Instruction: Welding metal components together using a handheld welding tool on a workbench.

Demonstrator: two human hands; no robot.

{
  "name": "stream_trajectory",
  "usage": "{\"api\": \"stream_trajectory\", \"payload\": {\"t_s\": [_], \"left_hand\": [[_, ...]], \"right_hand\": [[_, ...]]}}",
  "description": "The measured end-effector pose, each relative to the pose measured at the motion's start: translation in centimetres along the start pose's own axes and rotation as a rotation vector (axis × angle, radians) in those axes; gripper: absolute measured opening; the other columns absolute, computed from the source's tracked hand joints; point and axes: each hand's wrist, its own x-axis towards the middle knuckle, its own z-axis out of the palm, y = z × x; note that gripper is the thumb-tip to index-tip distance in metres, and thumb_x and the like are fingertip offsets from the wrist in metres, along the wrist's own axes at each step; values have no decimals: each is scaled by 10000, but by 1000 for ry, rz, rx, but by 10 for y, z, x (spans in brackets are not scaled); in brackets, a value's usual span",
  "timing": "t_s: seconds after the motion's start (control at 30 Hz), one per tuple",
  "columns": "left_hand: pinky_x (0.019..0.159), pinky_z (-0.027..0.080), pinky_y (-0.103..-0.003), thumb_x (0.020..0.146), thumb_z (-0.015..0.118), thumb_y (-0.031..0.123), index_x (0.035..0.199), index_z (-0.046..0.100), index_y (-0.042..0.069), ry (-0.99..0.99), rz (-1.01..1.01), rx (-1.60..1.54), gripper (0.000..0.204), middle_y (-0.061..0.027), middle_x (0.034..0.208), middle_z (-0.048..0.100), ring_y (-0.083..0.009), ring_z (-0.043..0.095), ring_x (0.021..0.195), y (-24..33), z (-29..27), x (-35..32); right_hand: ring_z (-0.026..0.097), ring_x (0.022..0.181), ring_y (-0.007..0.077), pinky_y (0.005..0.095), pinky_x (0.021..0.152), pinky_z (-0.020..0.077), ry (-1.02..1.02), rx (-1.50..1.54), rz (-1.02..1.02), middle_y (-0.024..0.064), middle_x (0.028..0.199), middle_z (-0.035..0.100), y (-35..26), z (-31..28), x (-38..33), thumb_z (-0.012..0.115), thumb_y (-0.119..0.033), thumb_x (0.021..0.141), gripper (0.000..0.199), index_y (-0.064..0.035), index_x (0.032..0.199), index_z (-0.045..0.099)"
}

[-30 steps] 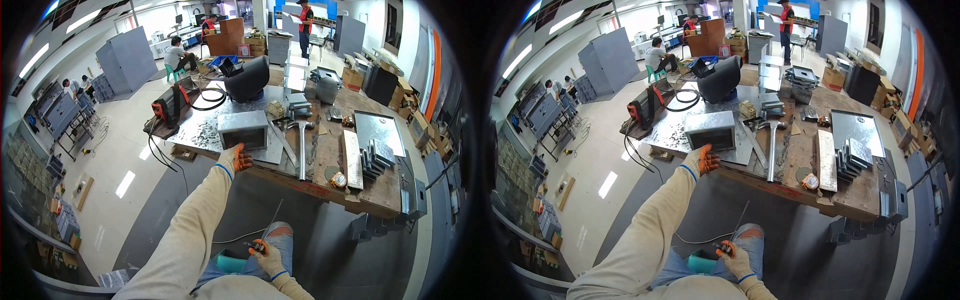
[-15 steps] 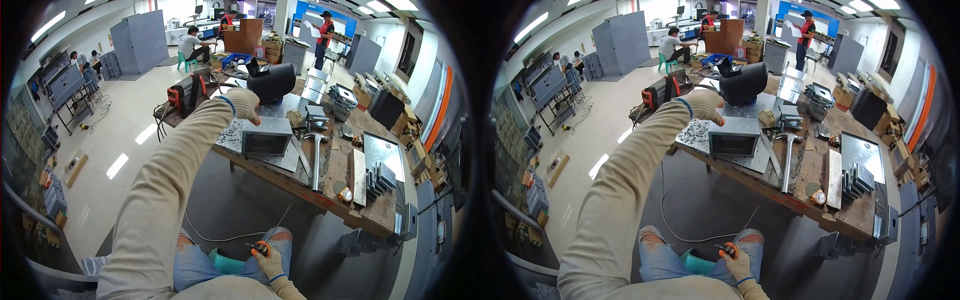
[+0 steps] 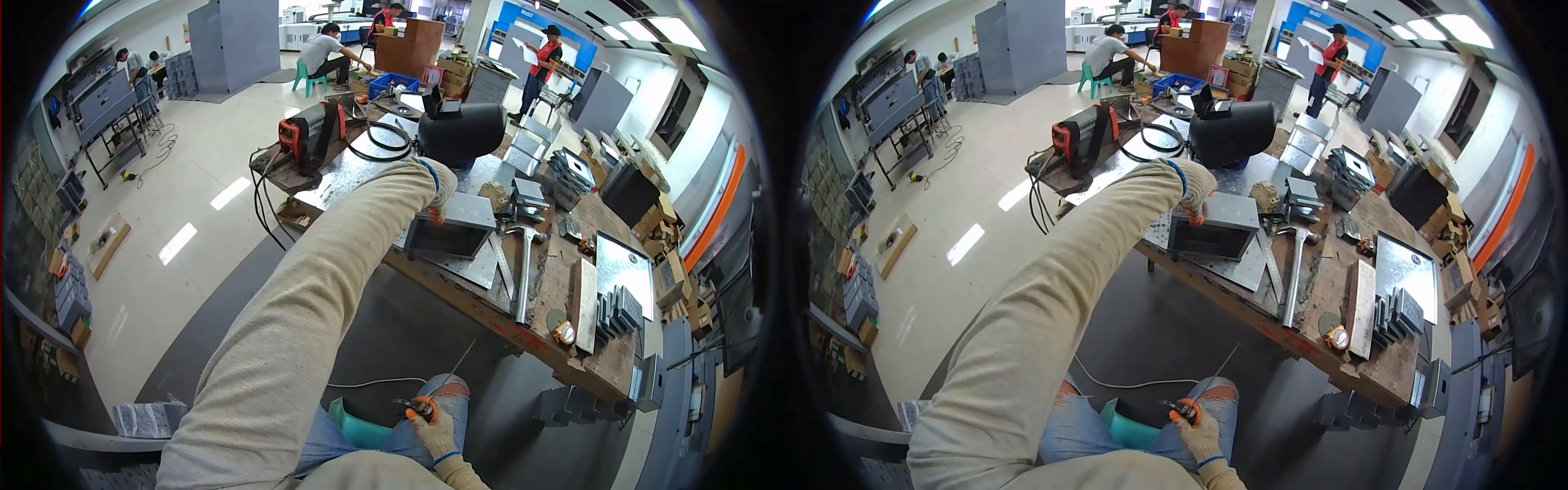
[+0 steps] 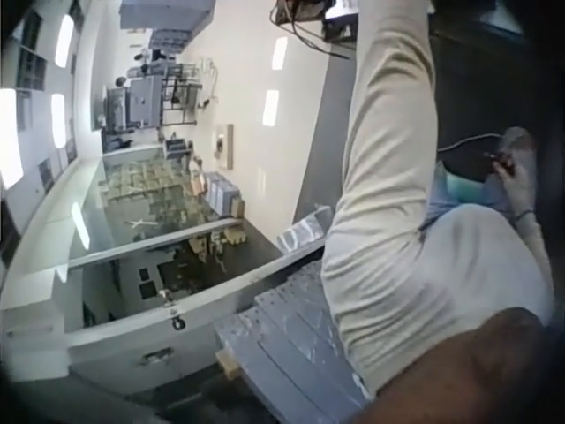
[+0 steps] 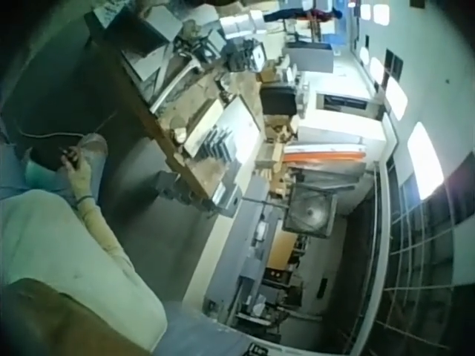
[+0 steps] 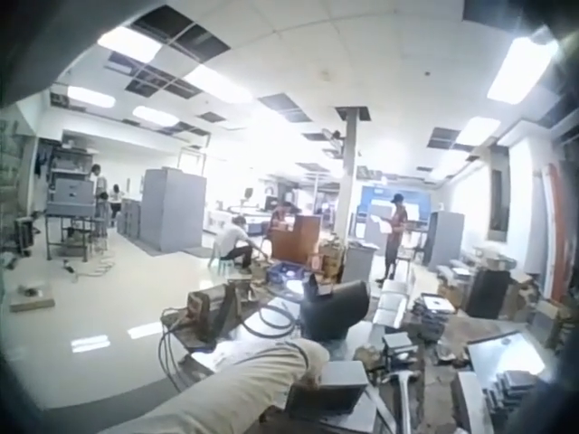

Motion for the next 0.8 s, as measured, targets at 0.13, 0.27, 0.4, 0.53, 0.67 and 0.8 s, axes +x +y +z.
{"api": "stream_trajectory", "payload": {"t_s": [0.13,0.27,0.4,0.53,0.67,0.8], "left_hand": [[1035,547,-423,757,956,428,1361,697,47,39,-25,-76,760,-81,1205,793,-328,730,1115,3,1,2],[1033,548,-400,766,956,357,1356,705,58,-92,45,-170,708,-31,1175,809,-285,738,1103,-18,8,10],[967,571,-379,783,931,306,1209,781,72,-11,-23,-193,508,-9,1114,825,-246,751,1011,14,14,5],[791,600,-424,726,936,357,908,832,70,211,-56,118,356,-89,840,789,-312,721,774,18,18,-2],[825,611,-406,870,789,388,1037,829,51,179,-30,87,378,-112,948,803,-300,737,851,1,2,10],[780,591,-410,775,857,480,960,839,65,118,54,282,455,-81,876,798,-320,703,777,33,68,-12]], "right_hand": [[671,885,162,262,810,545,-18,-47,66,41,1046,752,-12,1,2,834,-37,890,379,-58,1254,731],[665,876,158,261,799,542,-58,-43,26,32,1035,750,-23,7,1,835,-33,882,384,-70,1250,737],[675,882,172,285,824,551,-23,11,90,27,1033,756,-4,-4,-10,843,-55,864,401,-92,1251,743],[707,909,196,315,843,566,-12,-209,45,53,1067,777,-10,-6,-5,858,-101,846,440,-105,1271,745],[707,889,177,301,830,569,29,-85,-26,49,1055,777,-6,-11,-3,857,-62,836,456,-93,1275,739],[718,907,173,291,851,580,34,-84,-106,44,1081,784,3,-3,-8,830,-5,845,435,-83,1263,741]]}}
